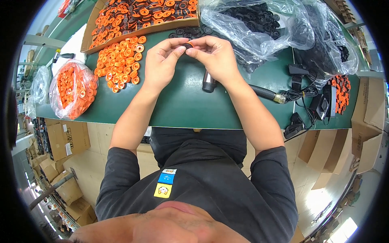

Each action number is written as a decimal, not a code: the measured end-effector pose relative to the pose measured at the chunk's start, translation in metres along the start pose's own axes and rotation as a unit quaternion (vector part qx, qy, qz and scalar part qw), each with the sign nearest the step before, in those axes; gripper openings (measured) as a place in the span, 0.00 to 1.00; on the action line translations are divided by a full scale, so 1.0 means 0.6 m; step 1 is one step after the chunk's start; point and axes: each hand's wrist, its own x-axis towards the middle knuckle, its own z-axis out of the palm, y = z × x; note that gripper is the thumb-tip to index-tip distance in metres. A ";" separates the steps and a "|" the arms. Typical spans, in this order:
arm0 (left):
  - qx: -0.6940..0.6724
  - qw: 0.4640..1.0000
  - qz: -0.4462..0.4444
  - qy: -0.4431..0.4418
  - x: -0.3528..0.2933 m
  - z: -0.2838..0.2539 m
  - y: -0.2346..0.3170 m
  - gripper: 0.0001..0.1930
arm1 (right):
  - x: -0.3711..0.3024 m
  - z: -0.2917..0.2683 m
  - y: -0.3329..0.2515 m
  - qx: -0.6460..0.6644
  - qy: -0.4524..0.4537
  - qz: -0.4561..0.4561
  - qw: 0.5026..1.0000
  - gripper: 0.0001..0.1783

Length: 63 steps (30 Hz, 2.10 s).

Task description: The person assembles circular parts by fitting orange and black rings together by hand and tapping them with a small mallet on the table.

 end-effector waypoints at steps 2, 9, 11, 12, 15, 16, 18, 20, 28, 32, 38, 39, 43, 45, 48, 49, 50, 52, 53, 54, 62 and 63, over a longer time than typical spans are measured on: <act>-0.013 1.000 -0.003 -0.007 0.000 -0.002 0.002 0.11 | -0.001 -0.001 -0.002 0.014 -0.006 0.004 1.000 0.12; -0.054 0.996 -0.055 -0.055 0.008 -0.012 -0.006 0.12 | -0.001 -0.007 0.000 0.025 -0.019 0.019 0.999 0.13; -0.074 0.994 -0.060 -0.053 0.009 -0.011 -0.010 0.12 | 0.000 -0.008 0.002 0.026 -0.027 0.023 0.999 0.13; -0.088 0.994 -0.053 -0.045 0.009 -0.008 -0.010 0.11 | 0.000 -0.008 0.002 0.041 -0.022 0.028 0.999 0.13; -0.085 0.995 -0.041 -0.035 0.010 -0.008 -0.001 0.09 | 0.001 -0.008 0.004 0.040 -0.022 0.027 0.999 0.13; -0.098 0.991 -0.059 -0.064 0.013 -0.011 0.000 0.10 | 0.001 -0.009 0.004 0.034 -0.024 0.022 0.999 0.13; -0.127 0.982 -0.086 -0.107 0.022 -0.015 -0.009 0.09 | 0.003 -0.014 0.002 -0.011 -0.030 0.030 0.999 0.14; -0.063 0.987 -0.076 -0.125 0.034 -0.022 -0.027 0.09 | 0.010 -0.028 0.004 -0.143 -0.033 0.002 0.989 0.17; 0.250 0.912 -0.023 -0.325 0.010 -0.038 -0.005 0.10 | -0.091 -0.091 -0.029 -0.388 0.025 -0.044 0.920 0.19; 0.268 0.894 -0.013 -0.360 0.001 -0.035 0.006 0.10 | -0.181 -0.112 -0.052 -0.558 -0.004 -0.060 0.828 0.19; 0.215 0.919 0.032 -0.329 0.026 -0.034 -0.020 0.10 | -0.206 -0.130 -0.035 -0.601 -0.002 -0.054 0.797 0.11; 0.197 0.934 0.049 -0.295 0.033 -0.038 -0.027 0.09 | -0.206 -0.124 -0.039 -0.618 -0.018 -0.062 0.784 0.11; 0.139 0.979 0.008 -0.146 0.049 -0.043 -0.034 0.10 | -0.213 -0.103 -0.074 -0.570 -0.026 -0.006 0.821 0.09; 0.106 0.988 -0.014 -0.112 0.051 -0.043 -0.031 0.10 | -0.211 -0.085 -0.100 -0.566 -0.039 0.013 0.823 0.09; 0.102 0.990 -0.014 -0.097 0.050 -0.046 -0.030 0.10 | -0.207 -0.055 -0.121 -0.534 -0.071 0.059 0.840 0.09; 0.101 0.990 -0.014 -0.096 0.051 -0.047 -0.030 0.10 | -0.206 -0.047 -0.124 -0.535 -0.072 0.058 0.840 0.09; 0.099 0.990 -0.018 -0.099 0.051 -0.048 -0.029 0.10 | -0.206 -0.039 -0.125 -0.552 -0.087 0.038 0.828 0.09; 0.096 0.990 -0.022 -0.102 0.050 -0.047 -0.028 0.10 | -0.205 -0.027 -0.124 -0.564 -0.105 0.030 0.818 0.10; 0.096 0.990 -0.019 -0.100 0.049 -0.046 -0.028 0.10 | -0.204 -0.025 -0.124 -0.565 -0.105 0.030 0.818 0.10; 0.096 0.990 -0.016 -0.098 0.050 -0.046 -0.029 0.10 | -0.203 -0.022 -0.125 -0.565 -0.102 0.037 0.818 0.10; 0.092 0.991 -0.021 -0.098 0.057 -0.049 -0.034 0.10 | -0.203 0.004 -0.151 -0.528 -0.061 0.095 0.842 0.11; 0.083 0.991 -0.028 -0.098 0.058 -0.048 -0.035 0.10 | -0.208 0.002 -0.141 -0.523 -0.056 0.074 0.847 0.11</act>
